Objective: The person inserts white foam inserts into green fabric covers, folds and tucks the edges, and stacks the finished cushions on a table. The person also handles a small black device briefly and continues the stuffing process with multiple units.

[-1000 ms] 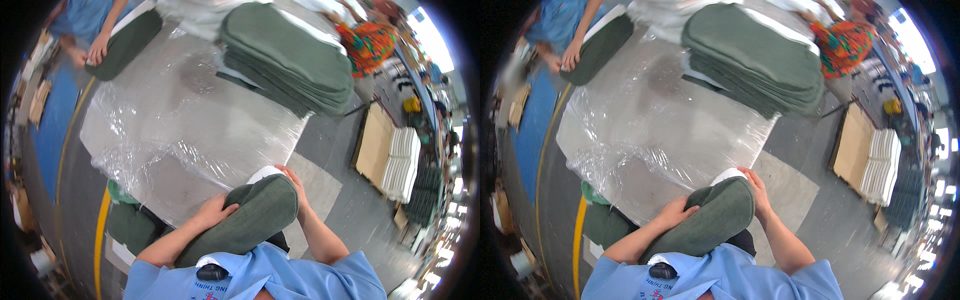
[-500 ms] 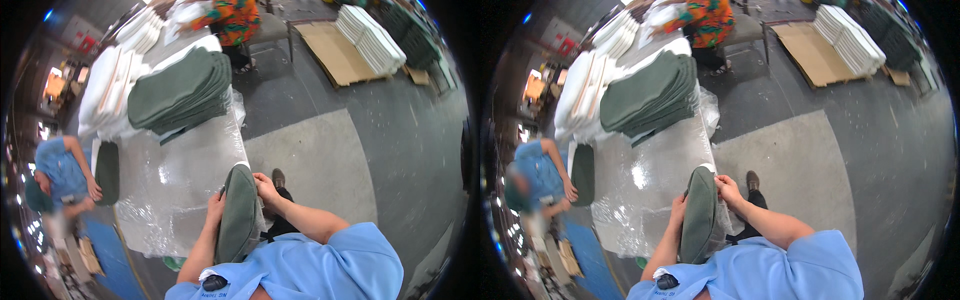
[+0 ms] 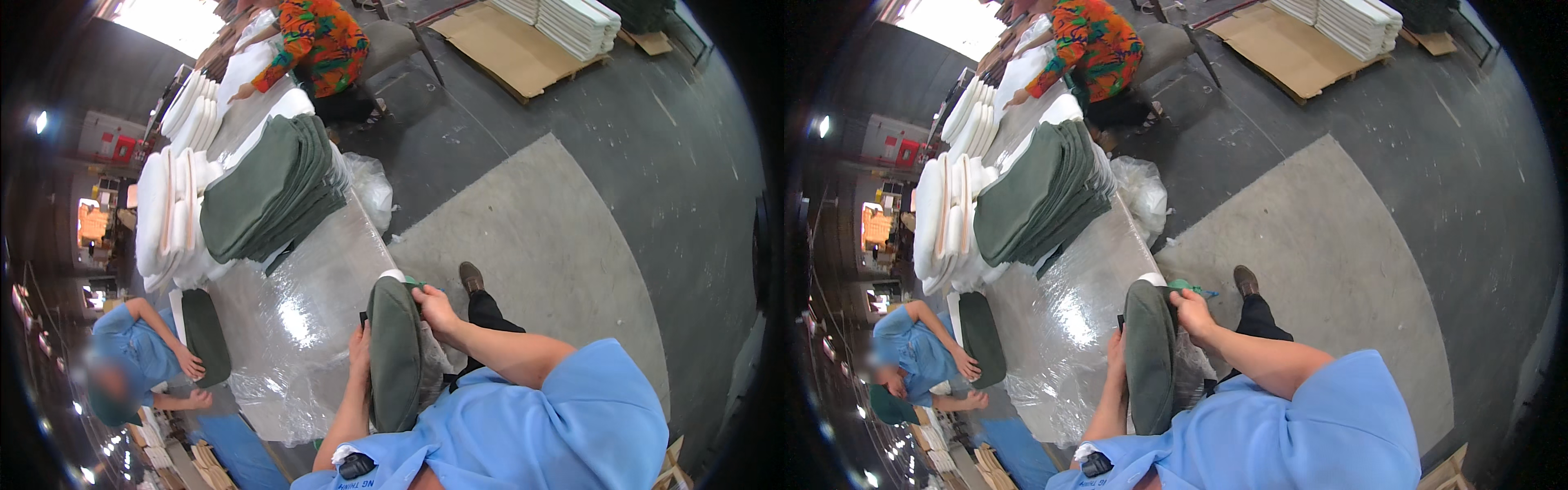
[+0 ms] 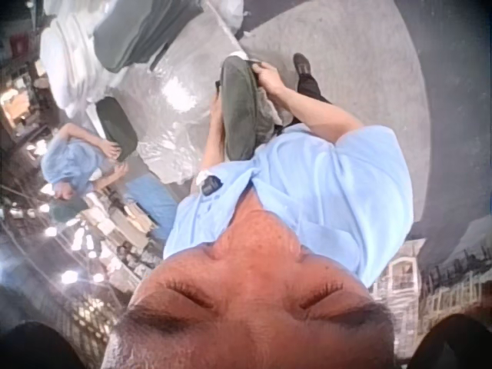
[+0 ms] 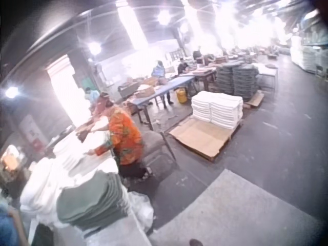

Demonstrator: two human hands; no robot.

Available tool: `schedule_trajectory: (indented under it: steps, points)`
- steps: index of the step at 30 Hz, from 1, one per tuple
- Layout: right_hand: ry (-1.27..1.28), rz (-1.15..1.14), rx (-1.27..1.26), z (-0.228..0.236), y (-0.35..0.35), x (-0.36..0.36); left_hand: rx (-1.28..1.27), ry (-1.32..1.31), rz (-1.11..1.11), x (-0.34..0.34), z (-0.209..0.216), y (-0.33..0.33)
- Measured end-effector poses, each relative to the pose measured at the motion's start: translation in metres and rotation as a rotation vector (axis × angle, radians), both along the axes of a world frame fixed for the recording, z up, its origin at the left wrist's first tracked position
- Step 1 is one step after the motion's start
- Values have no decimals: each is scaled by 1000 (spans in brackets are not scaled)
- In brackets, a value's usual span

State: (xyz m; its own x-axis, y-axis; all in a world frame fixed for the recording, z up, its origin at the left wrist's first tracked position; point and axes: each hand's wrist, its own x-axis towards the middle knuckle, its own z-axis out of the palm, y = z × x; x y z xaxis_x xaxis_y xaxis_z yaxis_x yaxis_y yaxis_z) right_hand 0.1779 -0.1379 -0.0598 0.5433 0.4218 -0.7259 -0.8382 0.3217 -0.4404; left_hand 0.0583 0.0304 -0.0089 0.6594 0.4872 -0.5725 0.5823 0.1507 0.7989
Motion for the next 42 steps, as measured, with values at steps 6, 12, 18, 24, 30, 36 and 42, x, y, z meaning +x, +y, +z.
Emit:
schedule_trajectory:
  steps: [6,12,18,24,30,36,42]
  points:
    - [108,-143,48,18,-42,4,162,10,-241,19,11,-16]
    - [177,103,349,20,-40,29,186,85,-327,29,3,-18]
    - [443,198,796,12,-55,38,472,-3,-295,38,7,-41]
    - [577,268,694,-2,-66,38,593,-57,-245,48,-2,-47]
    - [621,287,516,-3,-74,42,576,-32,-270,67,-10,-36]
    - [647,285,406,-4,-70,35,604,-19,-293,85,-20,-25]
    - [653,290,324,-11,-71,25,581,-34,-305,94,-24,-22]
